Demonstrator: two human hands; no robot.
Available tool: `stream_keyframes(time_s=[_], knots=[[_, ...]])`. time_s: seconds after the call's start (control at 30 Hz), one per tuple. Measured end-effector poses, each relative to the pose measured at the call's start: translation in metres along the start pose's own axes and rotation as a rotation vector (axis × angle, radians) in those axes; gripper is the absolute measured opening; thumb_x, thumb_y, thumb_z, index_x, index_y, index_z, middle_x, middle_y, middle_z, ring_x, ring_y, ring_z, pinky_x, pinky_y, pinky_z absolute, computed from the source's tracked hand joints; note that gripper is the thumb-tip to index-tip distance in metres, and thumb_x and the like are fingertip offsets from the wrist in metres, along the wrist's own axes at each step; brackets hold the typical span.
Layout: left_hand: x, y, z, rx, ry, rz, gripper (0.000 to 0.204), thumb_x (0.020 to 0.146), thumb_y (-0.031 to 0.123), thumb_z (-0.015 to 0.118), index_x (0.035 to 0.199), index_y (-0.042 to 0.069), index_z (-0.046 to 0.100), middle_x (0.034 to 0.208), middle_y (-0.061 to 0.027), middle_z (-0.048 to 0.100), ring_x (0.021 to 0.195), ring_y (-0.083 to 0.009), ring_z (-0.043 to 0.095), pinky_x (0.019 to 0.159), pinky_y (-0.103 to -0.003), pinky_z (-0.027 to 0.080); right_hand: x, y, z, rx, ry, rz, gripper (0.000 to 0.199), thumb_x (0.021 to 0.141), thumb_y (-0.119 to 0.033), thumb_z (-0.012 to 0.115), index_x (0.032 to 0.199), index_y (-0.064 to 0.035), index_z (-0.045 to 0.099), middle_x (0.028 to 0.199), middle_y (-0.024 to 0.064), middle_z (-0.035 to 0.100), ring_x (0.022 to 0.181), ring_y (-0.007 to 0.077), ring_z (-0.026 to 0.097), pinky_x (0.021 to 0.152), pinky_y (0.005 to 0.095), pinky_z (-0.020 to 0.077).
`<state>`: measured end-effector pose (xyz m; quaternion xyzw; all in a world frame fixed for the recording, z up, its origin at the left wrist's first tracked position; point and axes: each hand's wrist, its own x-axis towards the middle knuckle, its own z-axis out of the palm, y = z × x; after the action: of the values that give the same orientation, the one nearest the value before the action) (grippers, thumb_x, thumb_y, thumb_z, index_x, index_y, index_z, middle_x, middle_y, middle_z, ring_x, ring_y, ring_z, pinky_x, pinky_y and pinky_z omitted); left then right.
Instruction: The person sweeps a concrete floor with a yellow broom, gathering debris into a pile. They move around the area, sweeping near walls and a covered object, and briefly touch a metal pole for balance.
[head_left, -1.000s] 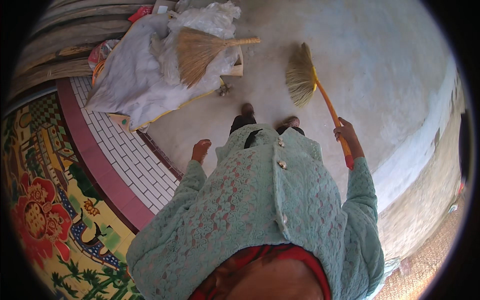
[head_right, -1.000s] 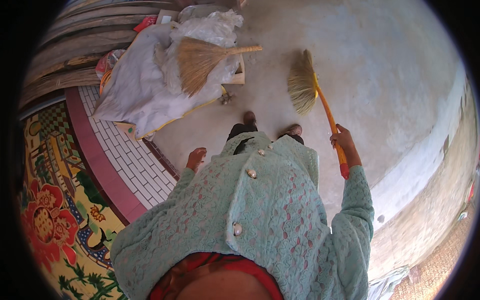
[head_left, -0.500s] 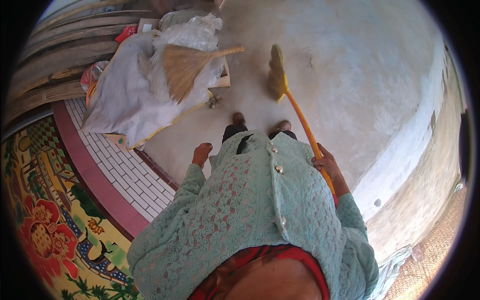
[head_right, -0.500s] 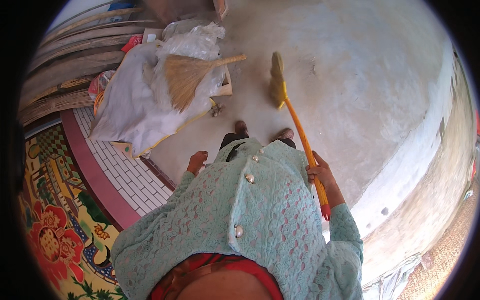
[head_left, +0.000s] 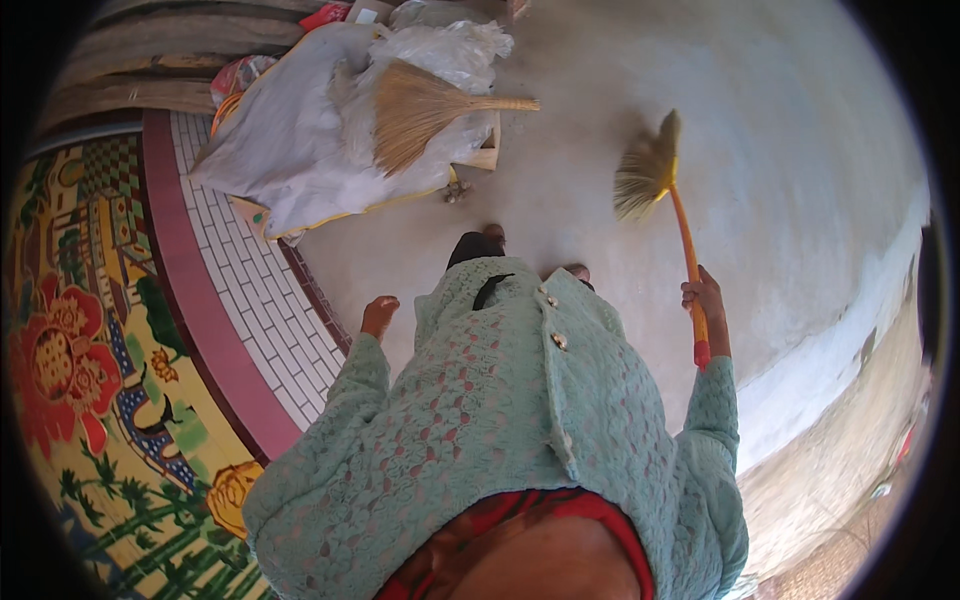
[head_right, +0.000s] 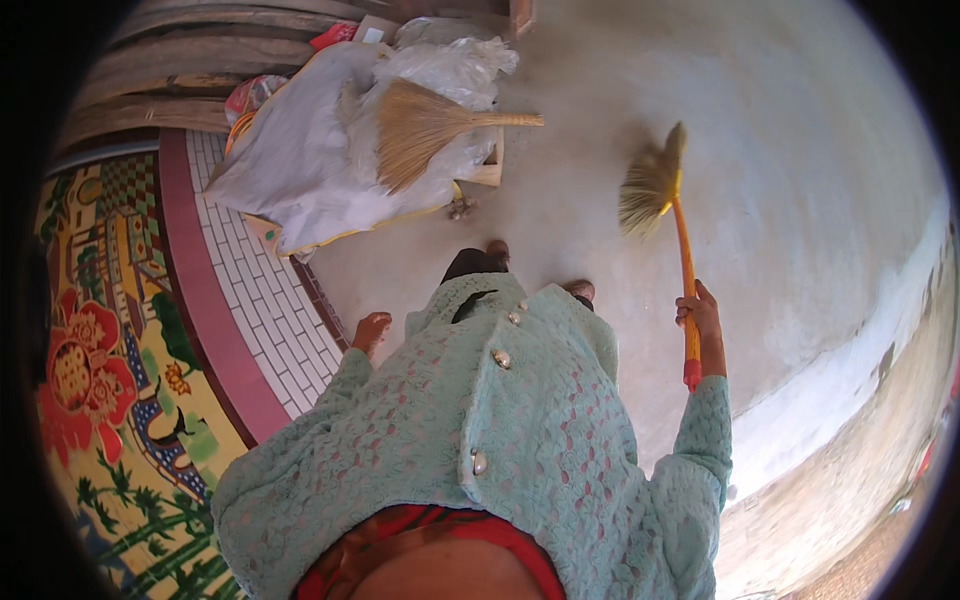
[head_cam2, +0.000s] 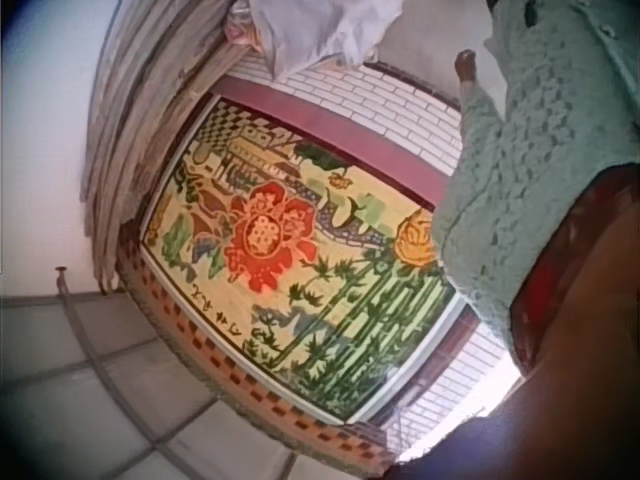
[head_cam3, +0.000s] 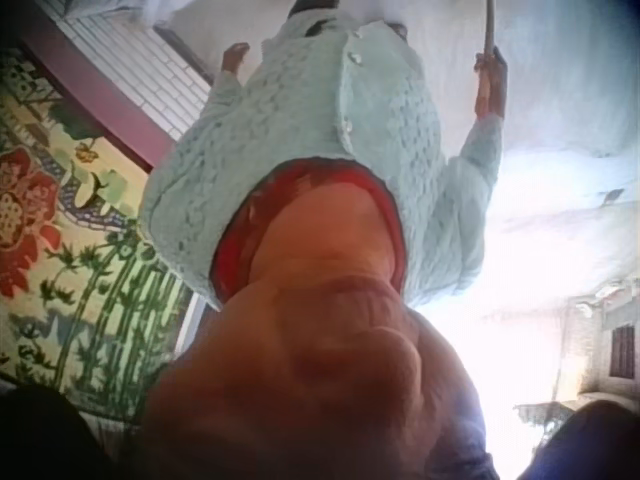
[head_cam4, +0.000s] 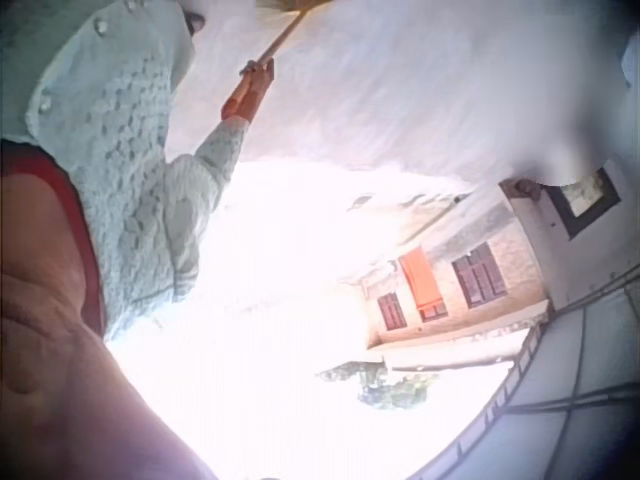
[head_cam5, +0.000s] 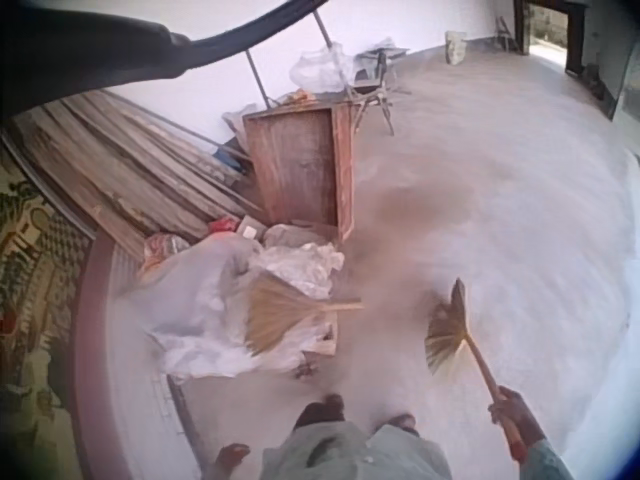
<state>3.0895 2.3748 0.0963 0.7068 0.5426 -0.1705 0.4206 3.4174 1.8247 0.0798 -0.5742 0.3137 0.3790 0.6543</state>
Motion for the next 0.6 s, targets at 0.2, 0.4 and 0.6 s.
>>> stream_keyframes(time_s=[0.2, 0.4, 0.6], knots=[[-0.034, -0.045, 0.007, -0.073, 0.003, -0.228, 0.024, 0.072, 0.021, 0.056, 0.088, 0.004, 0.062, 0.084, -0.0088, 0.062, 0.077, -0.0191, 0.058, 0.071, -0.029, 0.044, 0.000, -0.059, 0.072, 0.253, -0.156, -0.165, 0.016, 0.079, -0.001, 0.046, 0.092, -0.0069, 0.040, 0.066, 0.0002, 0.039, 0.045, 0.0029, 0.033, 0.037, 0.0164, 0.0333], [0.064, -0.043, 0.029, -0.032, 0.006, -0.004, 0.025, 0.071, 0.024, 0.058, 0.086, 0.004, 0.062, 0.085, -0.0110, 0.062, 0.082, -0.0225, 0.058, 0.073, -0.032, 0.045, -0.006, -0.092, 0.123, 0.422, -0.228, -0.152, 0.011, 0.083, -0.007, 0.044, 0.093, -0.0047, 0.040, 0.069, 0.0002, 0.039, 0.047, 0.0024, 0.034, 0.039, 0.0141, 0.0326], [0.161, 0.100, 0.047, -0.232, -0.112, 0.178, 0.026, 0.076, 0.018, 0.056, 0.097, 0.002, 0.058, 0.088, -0.0073, 0.059, 0.084, -0.0157, 0.054, 0.074, -0.027, 0.042, -0.030, -0.114, 0.163, 0.374, -0.318, 0.007, 0.022, 0.080, -0.005, 0.047, 0.101, -0.0062, 0.038, 0.064, -0.0014, 0.034, 0.043, 0.0025, 0.031, 0.036, 0.0140, 0.0301]])
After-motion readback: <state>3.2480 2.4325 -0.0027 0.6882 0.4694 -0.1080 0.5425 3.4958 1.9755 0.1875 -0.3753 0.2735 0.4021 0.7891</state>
